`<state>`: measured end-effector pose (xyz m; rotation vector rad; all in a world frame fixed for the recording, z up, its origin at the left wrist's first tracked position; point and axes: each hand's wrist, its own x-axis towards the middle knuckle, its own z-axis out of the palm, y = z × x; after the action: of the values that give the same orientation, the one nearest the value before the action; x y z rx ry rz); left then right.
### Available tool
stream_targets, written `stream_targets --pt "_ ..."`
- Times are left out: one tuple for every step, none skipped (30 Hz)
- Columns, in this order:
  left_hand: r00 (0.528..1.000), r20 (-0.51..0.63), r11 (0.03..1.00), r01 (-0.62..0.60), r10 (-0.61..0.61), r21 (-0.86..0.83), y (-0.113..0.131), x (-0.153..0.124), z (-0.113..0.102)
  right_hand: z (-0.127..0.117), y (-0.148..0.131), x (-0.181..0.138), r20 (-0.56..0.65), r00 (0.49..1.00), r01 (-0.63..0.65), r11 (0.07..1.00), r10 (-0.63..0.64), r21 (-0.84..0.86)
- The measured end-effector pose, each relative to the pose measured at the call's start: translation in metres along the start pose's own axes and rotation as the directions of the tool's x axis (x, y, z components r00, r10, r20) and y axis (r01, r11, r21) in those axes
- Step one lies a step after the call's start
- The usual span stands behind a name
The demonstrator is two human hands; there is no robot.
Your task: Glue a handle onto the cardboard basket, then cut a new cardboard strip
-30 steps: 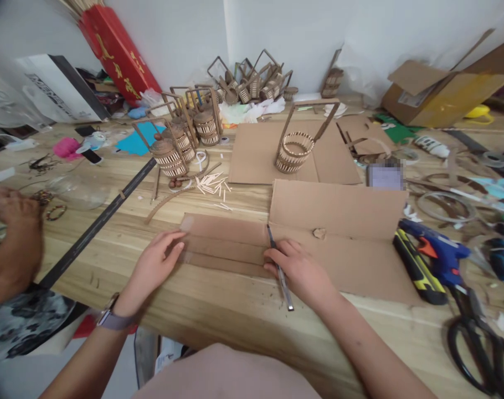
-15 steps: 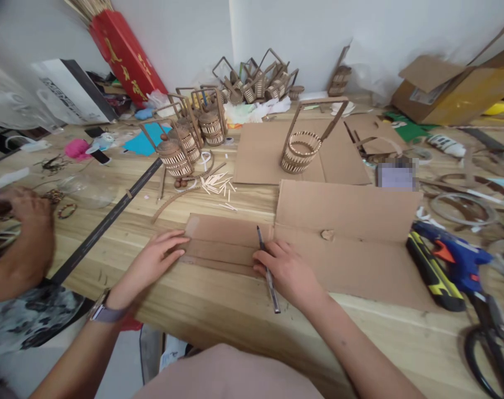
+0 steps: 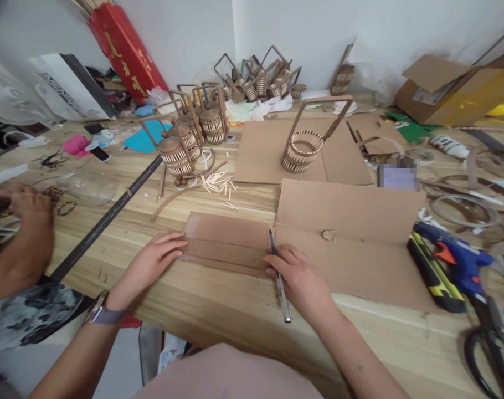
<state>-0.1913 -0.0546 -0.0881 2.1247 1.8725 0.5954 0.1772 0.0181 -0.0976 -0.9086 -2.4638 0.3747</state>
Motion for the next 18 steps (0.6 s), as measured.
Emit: stream_targets --pt "1.000 -0.004 1.000 0.000 0.000 0.000 -0.0006 -0.0007 0.0001 0.0004 -0.0006 -0.0007 0.002 1.000 0.000 1.000 0.000 -0.007" --pt "1.000 -0.010 1.000 0.000 0.000 0.000 -0.0010 -0.0014 0.0002 0.0009 -0.0013 -0.0011 0.000 1.000 0.002 1.000 -0.002 -0.015" --pt "1.000 -0.015 1.000 0.000 0.000 0.001 -0.0012 -0.0021 0.0001 0.0016 -0.0020 -0.0013 -0.003 1.000 0.002 1.000 -0.002 -0.020" --pt "1.000 -0.022 1.000 0.001 -0.001 0.003 -0.0013 -0.0027 0.0000 0.0022 -0.0026 -0.0014 -0.008 1.000 0.002 1.000 -0.002 -0.025" --pt "1.000 -0.028 1.000 0.001 -0.001 0.007 -0.0013 -0.0032 -0.0002 0.0029 -0.0031 -0.0015 -0.012 1.000 0.000 1.000 0.000 -0.028" --pt "1.000 -0.030 1.000 0.000 0.001 0.011 -0.0011 -0.0036 -0.0005 0.0034 -0.0035 -0.0016 -0.016 1.000 -0.002 1.000 0.001 -0.030" --pt "1.000 -0.028 1.000 -0.003 0.004 0.016 -0.0009 -0.0039 -0.0010 0.0037 -0.0038 -0.0017 -0.020 1.000 -0.002 1.000 0.002 -0.030" --pt "1.000 -0.024 1.000 -0.007 0.007 0.021 -0.0007 -0.0041 -0.0015 0.0040 -0.0040 -0.0017 -0.024 1.000 -0.003 1.000 0.002 -0.031" --pt "1.000 -0.019 1.000 -0.011 0.011 0.026 -0.0004 -0.0043 -0.0020 0.0040 -0.0042 -0.0017 -0.027 1.000 -0.004 1.000 0.003 -0.031" --pt "1.000 -0.015 0.999 -0.014 0.015 0.030 -0.0002 -0.0043 -0.0025 0.0039 -0.0043 -0.0017 -0.032 0.999 -0.002 1.000 0.001 -0.031" --pt "1.000 -0.010 0.999 -0.016 0.016 0.033 0.0000 -0.0042 -0.0030 0.0037 -0.0043 -0.0015 -0.035 0.999 -0.001 1.000 0.000 -0.030" --pt "1.000 -0.008 0.999 -0.016 0.017 0.036 0.0003 -0.0042 -0.0035 0.0035 -0.0042 -0.0013 -0.036 0.999 0.002 1.000 -0.003 -0.027" --pt "1.000 -0.005 0.999 -0.017 0.017 0.038 0.0005 -0.0041 -0.0039 0.0032 -0.0041 -0.0012 -0.035 0.999 0.006 1.000 -0.007 -0.025" --pt "1.000 -0.001 0.999 -0.018 0.018 0.038 0.0006 -0.0040 -0.0042 0.0031 -0.0038 -0.0011 -0.034 0.999 0.013 1.000 -0.014 -0.023" --pt "1.000 0.003 0.999 -0.019 0.019 0.038 0.0008 -0.0039 -0.0045 0.0030 -0.0035 -0.0010 -0.032 0.999 0.021 1.000 -0.022 -0.022" --pt "1.000 0.007 0.999 -0.021 0.020 0.037 0.0009 -0.0039 -0.0046 0.0032 -0.0031 -0.0012 -0.032 0.999 0.029 0.999 -0.029 -0.023" --pt "1.000 0.010 0.999 -0.022 0.021 0.037 0.0009 -0.0039 -0.0047 0.0035 -0.0028 -0.0014 -0.033 0.999 0.034 0.999 -0.035 -0.027" --pt "1.000 0.011 0.999 -0.022 0.022 0.037 0.0008 -0.0040 -0.0047 0.0039 -0.0024 -0.0018 -0.038 0.999 0.038 0.999 -0.039 -0.031"
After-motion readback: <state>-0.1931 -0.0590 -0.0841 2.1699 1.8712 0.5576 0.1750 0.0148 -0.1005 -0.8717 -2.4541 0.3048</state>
